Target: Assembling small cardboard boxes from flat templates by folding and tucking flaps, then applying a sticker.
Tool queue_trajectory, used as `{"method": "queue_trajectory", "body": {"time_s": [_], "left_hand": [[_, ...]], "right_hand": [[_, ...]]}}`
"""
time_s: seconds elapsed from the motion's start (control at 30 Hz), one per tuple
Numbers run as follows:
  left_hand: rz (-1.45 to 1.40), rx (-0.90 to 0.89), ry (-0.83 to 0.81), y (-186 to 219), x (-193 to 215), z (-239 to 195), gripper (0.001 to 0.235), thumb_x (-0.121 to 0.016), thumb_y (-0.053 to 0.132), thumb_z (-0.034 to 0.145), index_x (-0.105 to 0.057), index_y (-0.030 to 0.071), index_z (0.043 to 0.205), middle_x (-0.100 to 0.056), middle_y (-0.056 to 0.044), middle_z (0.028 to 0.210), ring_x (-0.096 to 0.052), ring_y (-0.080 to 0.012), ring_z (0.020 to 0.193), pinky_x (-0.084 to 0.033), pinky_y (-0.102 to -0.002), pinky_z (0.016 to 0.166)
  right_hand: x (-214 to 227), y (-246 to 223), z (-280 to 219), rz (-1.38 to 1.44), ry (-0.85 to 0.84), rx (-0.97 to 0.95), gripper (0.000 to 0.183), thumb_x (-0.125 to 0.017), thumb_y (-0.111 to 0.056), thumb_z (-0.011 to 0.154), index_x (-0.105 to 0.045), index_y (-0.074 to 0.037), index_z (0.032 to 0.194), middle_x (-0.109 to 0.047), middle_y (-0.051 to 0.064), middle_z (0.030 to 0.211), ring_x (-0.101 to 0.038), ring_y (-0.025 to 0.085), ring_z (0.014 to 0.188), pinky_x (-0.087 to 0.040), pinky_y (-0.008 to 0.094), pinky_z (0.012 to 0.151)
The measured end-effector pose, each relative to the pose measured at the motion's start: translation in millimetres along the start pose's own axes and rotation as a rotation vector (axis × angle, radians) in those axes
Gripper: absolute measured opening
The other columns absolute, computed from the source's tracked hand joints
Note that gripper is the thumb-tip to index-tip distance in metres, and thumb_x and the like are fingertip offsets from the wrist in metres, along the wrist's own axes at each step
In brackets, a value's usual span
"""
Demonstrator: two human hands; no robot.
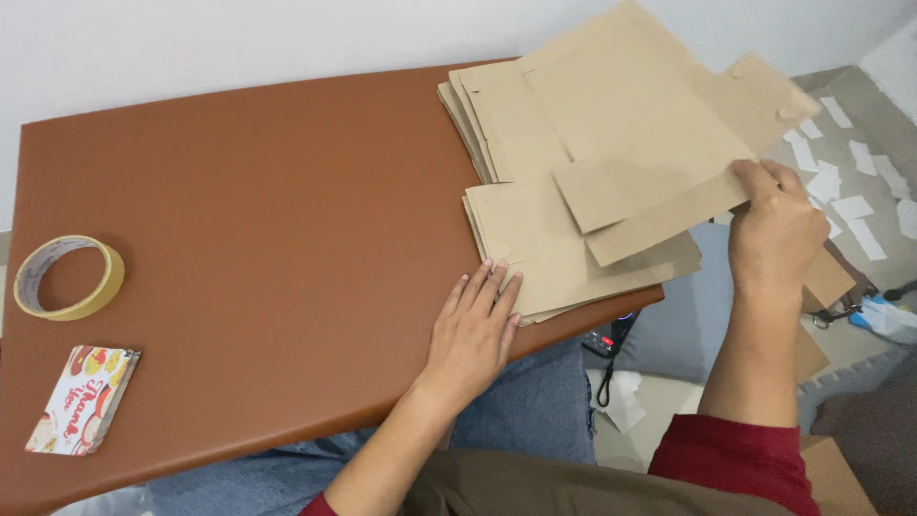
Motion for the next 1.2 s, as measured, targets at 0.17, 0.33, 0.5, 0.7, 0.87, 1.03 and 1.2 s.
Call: {"method": "queue_trajectory", "body": {"time_s": [0.17,0.33,0.5,0.7,0.87,1.03,1.2], "left_hand": [[-0.031,0.007,-0.024,0,2,1,0.046,-0.046,0.023,0.103,-0.050,0.005,0.145,-0.050,-0.017,0.150,-0.042,-0.0334,0.143,-0.031,-0.048,0.118],[-0.017,0.005,-0.021,1,5,1,0.047,-0.047,0.024,0.103,-0.050,0.006,0.146,-0.048,-0.016,0.152,-0.041,-0.0328,0.143,-0.030,-0.048,0.118],[0.029,-0.023,0.079,14,46,-7,0.042,-0.057,0.025,0.099,-0.059,0.005,0.135,-0.058,-0.013,0.141,-0.051,-0.0285,0.134,-0.036,-0.044,0.111],[0.535,0.127,0.560,-13,158,-83,0.046,-0.087,0.022,0.096,-0.059,0.017,0.132,-0.048,-0.004,0.130,-0.047,-0.0260,0.126,-0.045,-0.046,0.109],[0.678,0.305,0.299,-55,208,-117,0.027,-0.068,0.009,0.094,-0.069,0.024,0.117,-0.068,0.006,0.116,-0.061,-0.0167,0.108,-0.028,-0.052,0.113],[0.392,0.328,0.218,-81,224,-153,0.018,-0.069,0.003,0.092,-0.070,0.017,0.104,-0.069,0.003,0.101,-0.066,-0.0163,0.093,-0.033,-0.050,0.113],[-0.131,0.608,0.310,-129,222,-174,0.017,-0.081,0.012,0.082,-0.079,0.019,0.097,-0.078,0.005,0.085,-0.076,-0.0218,0.083,-0.056,-0.041,0.085]], "right_hand": [[36,-29,21,0.315,0.051,0.040,0.057,-0.053,0.010,0.079,-0.077,-0.008,0.127,-0.077,0.012,0.117,-0.072,0.033,0.102,-0.054,0.042,0.079],[81,-90,25,0.300,0.039,0.064,0.049,-0.057,0.005,0.085,-0.076,-0.011,0.126,-0.078,0.007,0.122,-0.074,0.027,0.105,-0.056,0.040,0.074],[121,-184,6,0.281,0.106,0.231,0.036,-0.074,-0.012,0.087,-0.078,-0.024,0.120,-0.079,-0.003,0.117,-0.074,0.015,0.085,-0.049,0.028,0.053],[175,-276,-20,0.540,0.133,0.479,0.030,-0.063,-0.004,0.089,-0.073,-0.009,0.117,-0.073,0.005,0.110,-0.066,0.022,0.093,-0.054,0.032,0.076],[190,-324,-38,0.665,0.167,0.593,0.021,-0.065,-0.001,0.095,-0.074,-0.011,0.112,-0.074,0.005,0.106,-0.067,0.019,0.087,-0.054,0.028,0.068],[160,-338,-53,0.952,-0.161,0.683,0.030,-0.062,-0.001,0.094,-0.070,-0.011,0.120,-0.073,0.000,0.115,-0.067,0.016,0.101,-0.055,0.029,0.081],[105,-329,-45,1.399,-0.718,0.187,0.027,-0.072,0.000,0.084,-0.077,-0.006,0.110,-0.080,0.017,0.095,-0.077,0.032,0.085,-0.062,0.043,0.073]]}}
Point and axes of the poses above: each hand's wrist, its own z-axis towards the middle knuckle, its own x-axis out of the back of the hand, y = z × x, the point moved 10 cm from there along z, towards the middle knuckle
